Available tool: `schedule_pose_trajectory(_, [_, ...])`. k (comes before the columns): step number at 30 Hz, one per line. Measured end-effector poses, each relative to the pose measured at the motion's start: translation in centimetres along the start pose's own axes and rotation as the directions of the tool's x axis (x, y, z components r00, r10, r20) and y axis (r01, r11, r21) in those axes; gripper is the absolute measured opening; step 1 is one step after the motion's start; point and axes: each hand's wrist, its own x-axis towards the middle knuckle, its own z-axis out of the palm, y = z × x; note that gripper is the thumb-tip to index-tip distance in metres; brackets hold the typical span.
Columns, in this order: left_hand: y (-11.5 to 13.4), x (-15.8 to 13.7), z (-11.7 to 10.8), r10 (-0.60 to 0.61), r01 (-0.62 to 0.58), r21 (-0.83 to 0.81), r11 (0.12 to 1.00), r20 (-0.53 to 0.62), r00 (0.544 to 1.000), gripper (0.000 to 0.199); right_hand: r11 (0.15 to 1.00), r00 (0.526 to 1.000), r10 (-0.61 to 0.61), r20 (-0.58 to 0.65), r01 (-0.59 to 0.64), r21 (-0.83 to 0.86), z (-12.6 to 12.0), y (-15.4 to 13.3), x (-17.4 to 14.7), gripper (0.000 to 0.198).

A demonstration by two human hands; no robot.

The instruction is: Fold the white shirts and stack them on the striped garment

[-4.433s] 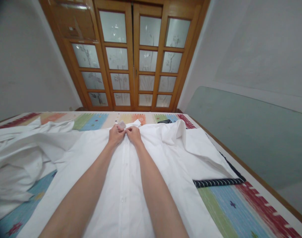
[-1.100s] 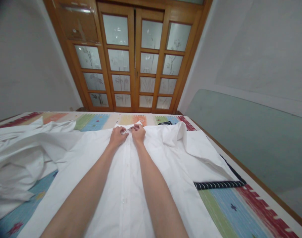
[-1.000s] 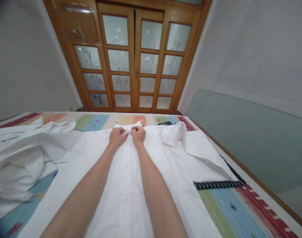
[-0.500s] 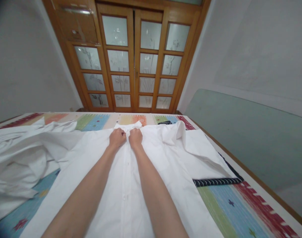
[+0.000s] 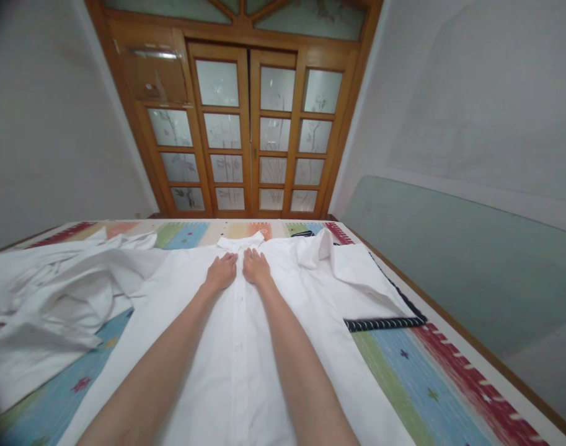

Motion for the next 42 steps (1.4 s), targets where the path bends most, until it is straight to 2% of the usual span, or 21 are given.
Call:
schedule_pose_trajectory(7, [0.3, -1.8, -0.4, -0.04, 0.041, -0.004, 0.999, 0.12, 0.992, 0.052, 0.999, 0.999, 0.036, 0.02, -0.036, 0.007, -0.6, -0.9, -2.8, 0.053])
schedule_pose_trajectory(12, [0.6, -2.9, -0.9, -0.067, 0.064, 0.02, 0.998, 0.166, 0.984, 0.055, 1.0, 1.0, 0.026, 0.015, -0.026, 0.018, -0.8, -1.2, -4.3, 0.052])
schedule_pose_trajectory(19, [0.8, -4.3, -1.2, -0.041, 0.039, 0.017, 0.999, 0.154, 0.987, 0.053, 0.999, 0.998, -0.044, -0.042, 0.044, 0.002, -0.8, -1.1, -5.2, 0.05])
schedule_pose_trajectory(27, [0.8, -4.6, -1.2, -0.037, 0.038, -0.013, 0.999, 0.05, 0.998, 0.047, 0.999, 0.968, -0.042, -0.246, 0.04, -0.013, -1.6, -1.8, -6.1, 0.027])
schedule_pose_trajectory(37, [0.7, -4.5, -1.5, -0.001, 0.003, -0.038, 0.999, 0.04, 0.999, 0.043, 0.994, 0.986, 0.112, -0.12, -0.109, 0.029, -1.2, -2.3, -5.7, 0.023])
schedule_pose_trajectory(42, [0.6, -4.5, -1.2, 0.005, -0.004, -0.043, 0.999, 0.026, 1.0, 0.041, 0.976, 0.98, 0.164, -0.115, -0.144, 0.166, -1.2, -1.9, -5.4, 0.019])
